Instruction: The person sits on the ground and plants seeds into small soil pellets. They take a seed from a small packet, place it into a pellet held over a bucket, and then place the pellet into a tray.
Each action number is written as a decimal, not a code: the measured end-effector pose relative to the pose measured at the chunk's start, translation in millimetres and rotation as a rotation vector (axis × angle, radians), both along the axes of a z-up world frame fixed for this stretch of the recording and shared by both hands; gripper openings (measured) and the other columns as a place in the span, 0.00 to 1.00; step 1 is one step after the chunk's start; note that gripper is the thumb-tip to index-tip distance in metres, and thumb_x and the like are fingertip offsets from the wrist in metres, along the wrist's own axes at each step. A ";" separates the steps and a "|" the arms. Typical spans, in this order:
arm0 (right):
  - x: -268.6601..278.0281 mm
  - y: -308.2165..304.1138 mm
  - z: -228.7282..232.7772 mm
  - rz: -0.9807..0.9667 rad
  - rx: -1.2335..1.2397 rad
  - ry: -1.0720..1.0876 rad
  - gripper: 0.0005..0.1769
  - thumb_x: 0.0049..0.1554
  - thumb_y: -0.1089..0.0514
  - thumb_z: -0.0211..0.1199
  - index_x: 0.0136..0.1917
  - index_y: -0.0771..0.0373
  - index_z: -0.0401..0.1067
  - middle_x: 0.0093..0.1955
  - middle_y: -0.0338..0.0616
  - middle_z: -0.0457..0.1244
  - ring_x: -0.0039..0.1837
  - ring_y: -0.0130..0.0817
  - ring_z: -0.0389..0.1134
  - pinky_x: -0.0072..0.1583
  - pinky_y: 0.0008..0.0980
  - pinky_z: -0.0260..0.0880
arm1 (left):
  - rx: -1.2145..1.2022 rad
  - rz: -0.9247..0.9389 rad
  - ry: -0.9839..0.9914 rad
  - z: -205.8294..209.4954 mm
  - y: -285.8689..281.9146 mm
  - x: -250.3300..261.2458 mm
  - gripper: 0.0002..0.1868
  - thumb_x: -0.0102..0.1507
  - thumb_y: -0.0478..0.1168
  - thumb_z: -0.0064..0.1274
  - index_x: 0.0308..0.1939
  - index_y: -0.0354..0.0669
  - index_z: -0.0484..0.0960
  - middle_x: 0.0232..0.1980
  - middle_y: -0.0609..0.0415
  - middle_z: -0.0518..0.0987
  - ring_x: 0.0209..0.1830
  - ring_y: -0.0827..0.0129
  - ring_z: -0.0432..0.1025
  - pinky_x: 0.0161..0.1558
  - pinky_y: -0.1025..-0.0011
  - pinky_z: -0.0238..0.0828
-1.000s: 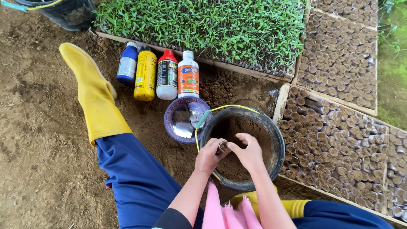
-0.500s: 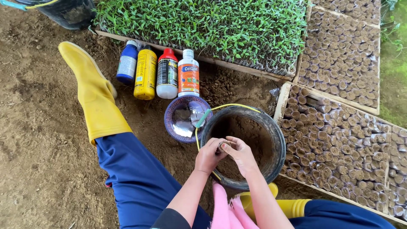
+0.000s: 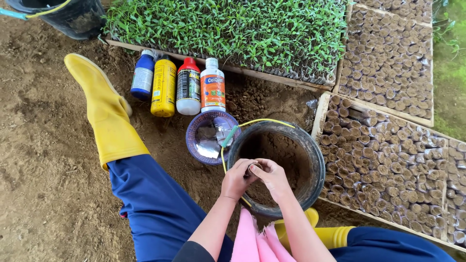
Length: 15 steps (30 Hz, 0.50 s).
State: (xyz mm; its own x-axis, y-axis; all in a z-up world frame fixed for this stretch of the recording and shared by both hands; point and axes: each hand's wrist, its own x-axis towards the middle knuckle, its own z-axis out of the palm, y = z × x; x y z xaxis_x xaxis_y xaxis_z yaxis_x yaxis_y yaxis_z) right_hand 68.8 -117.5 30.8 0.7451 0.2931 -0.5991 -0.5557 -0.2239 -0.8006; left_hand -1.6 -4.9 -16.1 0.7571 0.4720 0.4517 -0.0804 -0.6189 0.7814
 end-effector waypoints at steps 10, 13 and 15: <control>64.7 -42.6 39.8 0.153 -0.351 -0.229 0.29 0.40 0.54 0.82 0.56 0.59 0.81 0.47 0.45 0.73 0.50 0.33 0.74 0.54 0.35 0.75 | -0.029 -0.099 0.082 3.9 3.6 -1.2 0.22 0.55 0.50 0.70 0.51 0.55 0.85 0.41 0.62 0.85 0.42 0.66 0.82 0.44 0.67 0.82; 89.3 -58.0 79.2 0.272 -0.482 -0.308 0.31 0.37 0.50 0.82 0.55 0.55 0.82 0.47 0.42 0.75 0.52 0.36 0.75 0.58 0.37 0.74 | -0.005 -0.113 0.080 1.0 2.0 -1.4 0.18 0.56 0.51 0.70 0.48 0.58 0.86 0.38 0.65 0.84 0.40 0.71 0.82 0.43 0.72 0.82; 107.9 -70.5 112.2 0.313 -0.533 -0.348 0.31 0.36 0.48 0.82 0.54 0.54 0.82 0.47 0.40 0.75 0.53 0.36 0.76 0.59 0.37 0.74 | 0.002 -0.122 0.072 12.0 0.0 -1.8 0.16 0.57 0.51 0.69 0.47 0.58 0.87 0.37 0.66 0.84 0.38 0.72 0.82 0.42 0.73 0.82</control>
State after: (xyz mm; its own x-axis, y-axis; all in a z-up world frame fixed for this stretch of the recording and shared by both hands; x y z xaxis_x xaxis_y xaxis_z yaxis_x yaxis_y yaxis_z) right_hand 176.7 -188.0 143.0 0.8482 0.2581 -0.4625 -0.1327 -0.7418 -0.6574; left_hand -3.4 -4.9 -4.1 0.8393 0.3733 0.3952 -0.0993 -0.6095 0.7866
